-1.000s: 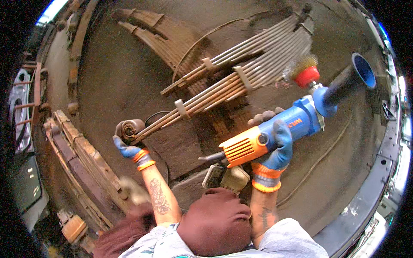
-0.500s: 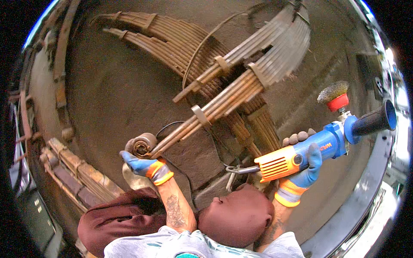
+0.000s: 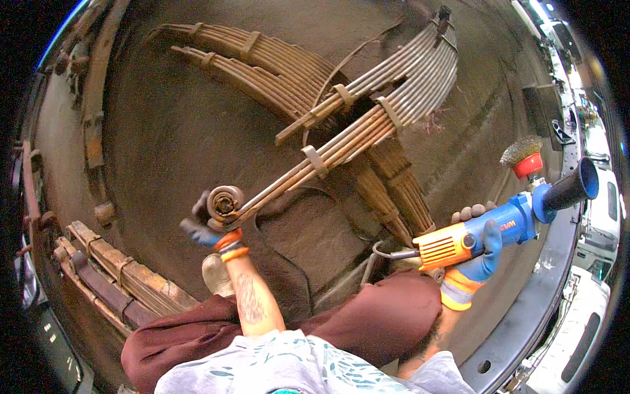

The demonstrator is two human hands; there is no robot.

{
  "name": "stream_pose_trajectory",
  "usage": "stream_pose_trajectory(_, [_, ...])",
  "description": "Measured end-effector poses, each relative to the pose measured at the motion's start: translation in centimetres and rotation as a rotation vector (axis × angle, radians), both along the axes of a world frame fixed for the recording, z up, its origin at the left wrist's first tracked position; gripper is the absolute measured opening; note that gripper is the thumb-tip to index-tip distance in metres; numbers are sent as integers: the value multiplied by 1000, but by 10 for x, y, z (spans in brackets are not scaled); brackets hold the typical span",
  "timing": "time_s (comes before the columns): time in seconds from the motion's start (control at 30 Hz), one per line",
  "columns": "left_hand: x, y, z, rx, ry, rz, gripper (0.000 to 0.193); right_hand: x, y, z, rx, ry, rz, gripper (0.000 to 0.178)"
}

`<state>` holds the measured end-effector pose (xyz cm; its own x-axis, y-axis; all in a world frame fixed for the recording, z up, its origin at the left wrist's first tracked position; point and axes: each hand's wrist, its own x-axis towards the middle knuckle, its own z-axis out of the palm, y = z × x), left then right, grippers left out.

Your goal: The person uses an angle grinder to smooth and deburr a bundle of metal rods. They reposition the rods and the grinder multiple times to access different sections of the bundle.

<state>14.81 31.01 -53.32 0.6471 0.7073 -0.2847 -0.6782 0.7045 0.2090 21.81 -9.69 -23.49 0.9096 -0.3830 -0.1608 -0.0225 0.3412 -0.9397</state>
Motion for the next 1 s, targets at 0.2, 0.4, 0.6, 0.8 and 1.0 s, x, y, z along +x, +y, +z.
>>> stream_pose_trajectory(0.2, [66, -62, -19, -238, 90, -640, 64, 4, 3, 1, -65, 1, -50, 53])
stream_pose_trajectory(0.4, [63, -107, 6, -335, 282, -1010, 70, -3, -12, 5, -70, -12, -59, 50])
stream_pose_trajectory(0.6, [87, -51, -1, -181, 308, -1025, 77, -7, -25, 6, 7, -11, -49, 43])
stream_pose_trajectory(0.8, [111, 154, -1, 378, 270, -838, 62, -1, -18, -10, 130, -8, -14, 43])
stream_pose_trajectory(1.0, [192, 299, -17, 1034, 827, -911, 29, 0, -18, -15, 161, -64, 31, 49])
